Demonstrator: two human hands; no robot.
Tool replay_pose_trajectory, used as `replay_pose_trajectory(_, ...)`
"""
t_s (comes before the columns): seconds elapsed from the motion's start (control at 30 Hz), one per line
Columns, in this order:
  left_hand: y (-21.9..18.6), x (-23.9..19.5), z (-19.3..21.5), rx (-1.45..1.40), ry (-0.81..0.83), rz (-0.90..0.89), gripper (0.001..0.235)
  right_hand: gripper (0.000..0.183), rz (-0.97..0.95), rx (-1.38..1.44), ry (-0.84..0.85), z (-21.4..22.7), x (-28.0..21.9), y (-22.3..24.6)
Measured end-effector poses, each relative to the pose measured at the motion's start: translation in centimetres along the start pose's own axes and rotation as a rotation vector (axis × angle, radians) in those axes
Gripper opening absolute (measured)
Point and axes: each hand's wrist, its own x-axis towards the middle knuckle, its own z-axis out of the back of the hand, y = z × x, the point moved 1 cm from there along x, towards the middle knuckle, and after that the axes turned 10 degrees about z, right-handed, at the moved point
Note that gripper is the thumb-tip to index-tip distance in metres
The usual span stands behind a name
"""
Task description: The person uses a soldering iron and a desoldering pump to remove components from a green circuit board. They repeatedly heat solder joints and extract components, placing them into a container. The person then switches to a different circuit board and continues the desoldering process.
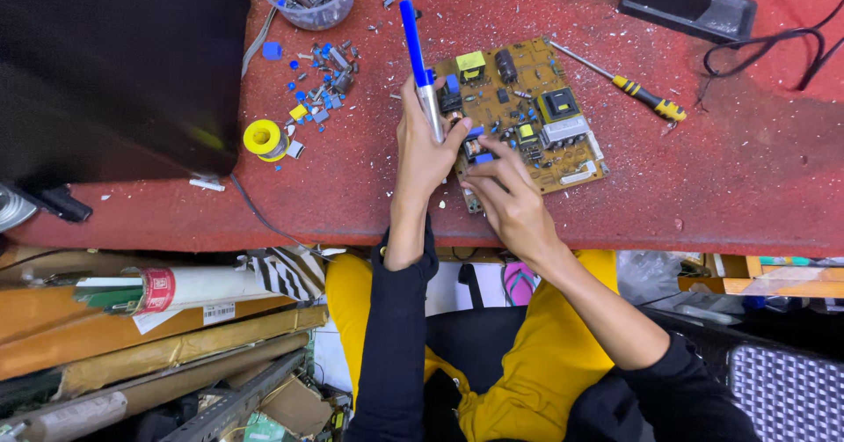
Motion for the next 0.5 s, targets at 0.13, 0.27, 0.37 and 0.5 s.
replay_pose_trajectory(0.13,-0.39,-0.11,-0.04,0.012,0.013,-0.002,0.071,0.006,0.013,0.017,-0.024,-0.07,-0.29,-0.19)
replay_pose_trajectory(0.27,-0.26,-0.07,-0.08,0.038,0.024,-0.023,0.069,0.005,-0.066,0.041,-0.057,-0.03,-0.05,-0.1)
replay_pose_trajectory(0.37,0.23,0.0,-0.29,0.035,0.029,-0.021,0.069,0.005,-0.126,0.05,-0.066,0.07,-0.09,-0.12)
replay_pose_trajectory(0.5,0.19,0.05,-0.42,0.021,0.044,-0.017,0.071,0.005,-0.158,0.057,-0.08,0.11,-0.14,-0.21)
